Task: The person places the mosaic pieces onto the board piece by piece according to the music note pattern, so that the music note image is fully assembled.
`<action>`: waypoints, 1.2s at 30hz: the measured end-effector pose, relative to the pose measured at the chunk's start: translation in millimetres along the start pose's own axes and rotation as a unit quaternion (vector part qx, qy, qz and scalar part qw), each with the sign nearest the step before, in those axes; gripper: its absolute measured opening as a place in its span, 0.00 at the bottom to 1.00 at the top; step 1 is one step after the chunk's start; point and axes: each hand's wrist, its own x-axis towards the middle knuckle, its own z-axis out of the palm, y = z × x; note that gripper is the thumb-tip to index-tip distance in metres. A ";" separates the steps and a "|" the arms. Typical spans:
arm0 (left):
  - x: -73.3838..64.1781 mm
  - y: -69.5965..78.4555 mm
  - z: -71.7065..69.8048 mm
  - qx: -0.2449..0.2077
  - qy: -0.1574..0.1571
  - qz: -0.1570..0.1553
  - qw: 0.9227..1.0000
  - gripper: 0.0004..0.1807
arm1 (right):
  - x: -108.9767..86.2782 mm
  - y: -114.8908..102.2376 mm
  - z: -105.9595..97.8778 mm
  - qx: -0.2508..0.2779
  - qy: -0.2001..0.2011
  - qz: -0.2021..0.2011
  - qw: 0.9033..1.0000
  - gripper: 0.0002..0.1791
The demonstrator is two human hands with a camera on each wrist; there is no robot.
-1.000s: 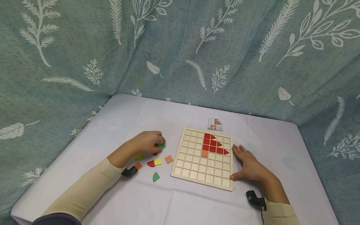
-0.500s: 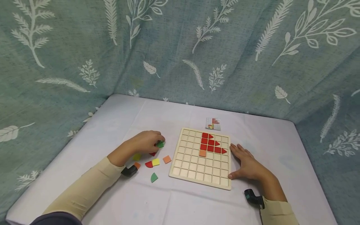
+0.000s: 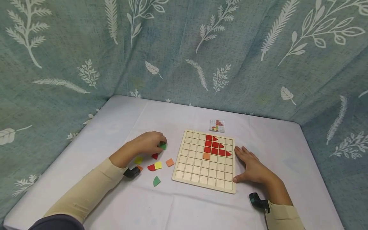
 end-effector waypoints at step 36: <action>16.3 47.5 -11.8 0.042 0.029 0.163 0.985 0.10 | -1.6 -2.9 -1.5 0.002 0.000 -0.012 1.000 0.75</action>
